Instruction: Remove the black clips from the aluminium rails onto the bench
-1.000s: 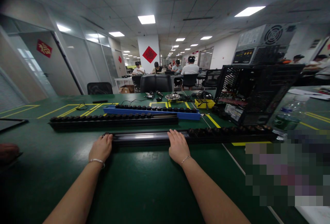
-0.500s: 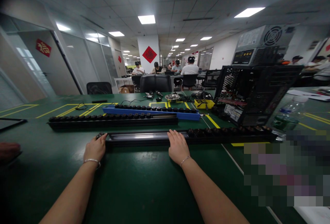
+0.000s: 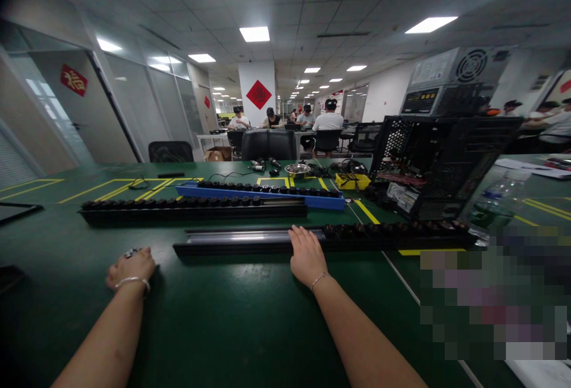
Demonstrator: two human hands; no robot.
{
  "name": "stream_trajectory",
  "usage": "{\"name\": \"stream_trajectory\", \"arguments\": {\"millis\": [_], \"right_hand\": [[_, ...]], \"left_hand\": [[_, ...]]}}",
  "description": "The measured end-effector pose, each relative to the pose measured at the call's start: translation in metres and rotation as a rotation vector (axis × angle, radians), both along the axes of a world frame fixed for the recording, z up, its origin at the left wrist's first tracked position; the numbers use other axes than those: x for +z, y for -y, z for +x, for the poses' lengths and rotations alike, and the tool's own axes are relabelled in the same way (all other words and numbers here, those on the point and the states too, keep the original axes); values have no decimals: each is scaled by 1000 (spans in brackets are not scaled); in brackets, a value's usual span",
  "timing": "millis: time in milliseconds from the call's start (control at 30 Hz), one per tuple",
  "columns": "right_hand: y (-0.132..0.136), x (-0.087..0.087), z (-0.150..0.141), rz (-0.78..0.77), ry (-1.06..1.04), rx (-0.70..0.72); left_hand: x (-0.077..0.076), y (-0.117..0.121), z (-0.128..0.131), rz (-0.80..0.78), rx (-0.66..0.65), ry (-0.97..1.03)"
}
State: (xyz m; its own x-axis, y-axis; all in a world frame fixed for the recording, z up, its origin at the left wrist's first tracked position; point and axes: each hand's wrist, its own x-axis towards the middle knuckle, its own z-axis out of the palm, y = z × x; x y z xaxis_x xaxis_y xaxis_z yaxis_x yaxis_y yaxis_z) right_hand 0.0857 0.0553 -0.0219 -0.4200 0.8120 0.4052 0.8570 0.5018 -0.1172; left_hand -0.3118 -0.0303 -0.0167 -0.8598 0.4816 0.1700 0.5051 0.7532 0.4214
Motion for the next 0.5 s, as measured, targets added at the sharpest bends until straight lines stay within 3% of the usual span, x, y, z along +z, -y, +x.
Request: {"name": "stream_trajectory", "arguments": {"millis": [100, 233, 367, 500], "right_hand": [[0, 0, 0, -1, 3, -1], [0, 0, 0, -4, 2, -2], [0, -1, -1, 2, -18, 4], [-1, 1, -1, 14, -66, 14]], "left_hand": [[-5, -1, -4, 94, 136, 83], [-1, -6, 5, 224, 109, 23], [8, -19, 42, 332, -282, -309], [8, -32, 97, 343, -691, -437]]}}
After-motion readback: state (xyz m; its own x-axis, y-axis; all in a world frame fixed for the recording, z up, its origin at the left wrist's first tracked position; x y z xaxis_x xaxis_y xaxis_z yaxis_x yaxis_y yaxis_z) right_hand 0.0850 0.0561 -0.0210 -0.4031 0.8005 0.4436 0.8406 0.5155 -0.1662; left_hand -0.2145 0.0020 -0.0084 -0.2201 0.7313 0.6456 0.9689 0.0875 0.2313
